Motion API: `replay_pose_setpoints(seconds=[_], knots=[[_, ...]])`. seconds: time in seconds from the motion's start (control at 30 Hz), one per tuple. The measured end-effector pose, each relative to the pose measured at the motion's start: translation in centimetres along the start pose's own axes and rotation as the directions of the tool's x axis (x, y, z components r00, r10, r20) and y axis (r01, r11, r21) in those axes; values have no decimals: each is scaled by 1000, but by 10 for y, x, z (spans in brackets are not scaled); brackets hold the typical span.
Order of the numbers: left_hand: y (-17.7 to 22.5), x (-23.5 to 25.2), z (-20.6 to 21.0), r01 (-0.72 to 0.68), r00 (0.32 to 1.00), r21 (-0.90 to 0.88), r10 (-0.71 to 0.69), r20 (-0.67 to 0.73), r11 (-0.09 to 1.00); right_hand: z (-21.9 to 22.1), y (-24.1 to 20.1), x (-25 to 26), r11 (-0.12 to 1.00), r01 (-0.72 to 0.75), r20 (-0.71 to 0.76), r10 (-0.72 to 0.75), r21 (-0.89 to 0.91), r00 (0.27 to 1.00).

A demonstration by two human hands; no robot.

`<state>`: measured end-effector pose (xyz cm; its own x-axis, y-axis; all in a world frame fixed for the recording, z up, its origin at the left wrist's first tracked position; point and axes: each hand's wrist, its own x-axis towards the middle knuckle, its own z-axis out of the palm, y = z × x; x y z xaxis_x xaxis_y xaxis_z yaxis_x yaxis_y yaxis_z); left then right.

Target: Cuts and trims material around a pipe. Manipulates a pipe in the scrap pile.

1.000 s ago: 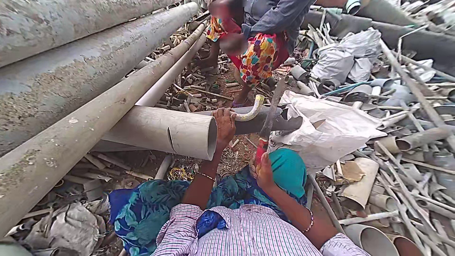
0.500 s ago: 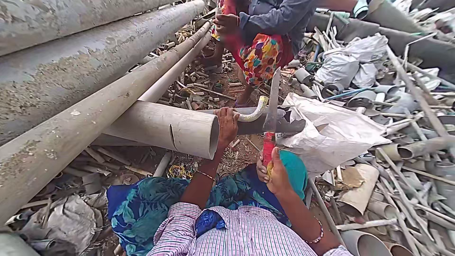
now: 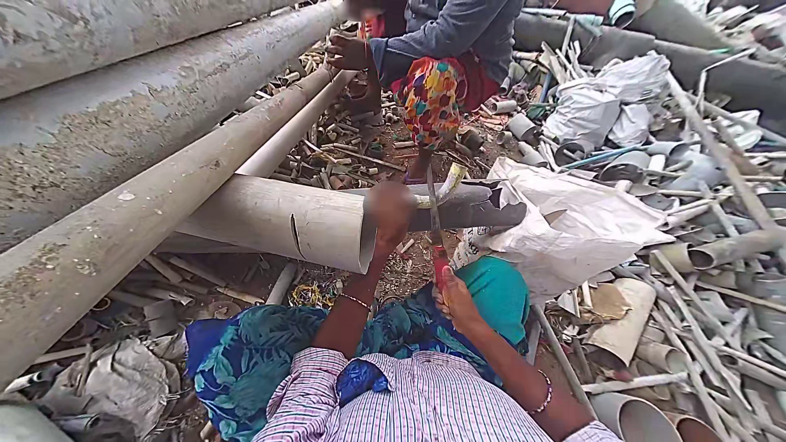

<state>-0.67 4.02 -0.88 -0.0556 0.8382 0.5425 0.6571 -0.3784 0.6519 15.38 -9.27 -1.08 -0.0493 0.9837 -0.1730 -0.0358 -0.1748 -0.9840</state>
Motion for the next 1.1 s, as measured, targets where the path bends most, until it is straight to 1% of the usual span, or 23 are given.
replay_pose_setpoints(seconds=[0.03,0.07,0.1,0.17,0.2,0.23,0.27,0.3,0.33,0.37,0.43,0.5,0.53,0.57,0.63,0.67,0.7,0.83,0.87,0.9,0.93,1.0,1.1], knots=[[0,-1,-1,9,1000,-9,-9,8,1000,1,5,-2,995,-92,16,92,-30,996],[-1,2,-1,8,1000,-21,-8,-4,1000,1,2,-2,998,-59,37,60,-32,998],[-4,4,1,-3,1000,-26,2,-16,1000,-1,-5,-2,996,88,57,-86,-23,995],[-13,-8,5,-45,999,-7,45,-2,999,-9,-11,3,905,425,35,-425,0,905],[-16,-10,5,-59,998,-8,59,-4,998,-10,-9,10,869,494,-1,-494,8,869],[-16,-10,4,-58,998,-6,58,3,998,-10,1,14,879,477,-16,-476,19,879],[-15,-10,2,-45,999,-4,45,13,999,-8,12,15,937,347,13,-347,29,938],[-12,-8,0,-17,999,-5,17,28,1000,-6,19,14,993,117,51,-118,29,992],[-10,-3,1,1,1000,-18,-1,17,1000,-3,23,13,999,-42,74,41,20,996],[-7,3,1,14,1000,-50,-15,-16,999,1,19,11,995,-94,88,91,34,992],[-5,2,0,15,1000,-55,-16,-12,998,-1,3,10,989,120,88,-128,88,988],[-8,-11,-7,-7,999,-7,8,45,1000,-9,-2,21,901,428,41,-431,65,901],[-10,-13,-7,-15,999,-2,15,40,1000,-12,4,29,873,488,23,-488,30,872],[-11,-14,-8,-14,999,-6,15,33,1000,-13,16,33,890,457,26,-456,-11,889],[-14,-16,-3,-8,1000,-15,9,10,1000,-11,32,33,992,120,45,-118,-47,992],[-19,-16,2,-22,1000,-14,22,-10,1000,-9,33,32,999,25,37,-23,-40,999],[-21,-11,5,-26,999,-15,25,-23,1000,-7,24,33,1000,28,27,-28,2,999],[-5,-14,-13,40,998,-32,-38,53,999,-18,3,42,892,428,-13,-431,145,902],[-3,-12,-15,47,997,-33,-45,58,998,-19,13,46,899,418,3,-422,129,907],[-1,-11,-17,53,997,-27,-51,62,998,-18,27,46,946,308,46,-313,97,949],[1,-9,-16,62,996,-12,-61,67,998,-15,36,45,993,111,94,-114,44,989],[6,4,-11,81,996,-44,-79,43,996,-9,42,41,995,-100,143,100,-11,985],[4,12,-3,114,993,-80,-112,25,990,2,20,36,989,-97,131,82,112,988]])
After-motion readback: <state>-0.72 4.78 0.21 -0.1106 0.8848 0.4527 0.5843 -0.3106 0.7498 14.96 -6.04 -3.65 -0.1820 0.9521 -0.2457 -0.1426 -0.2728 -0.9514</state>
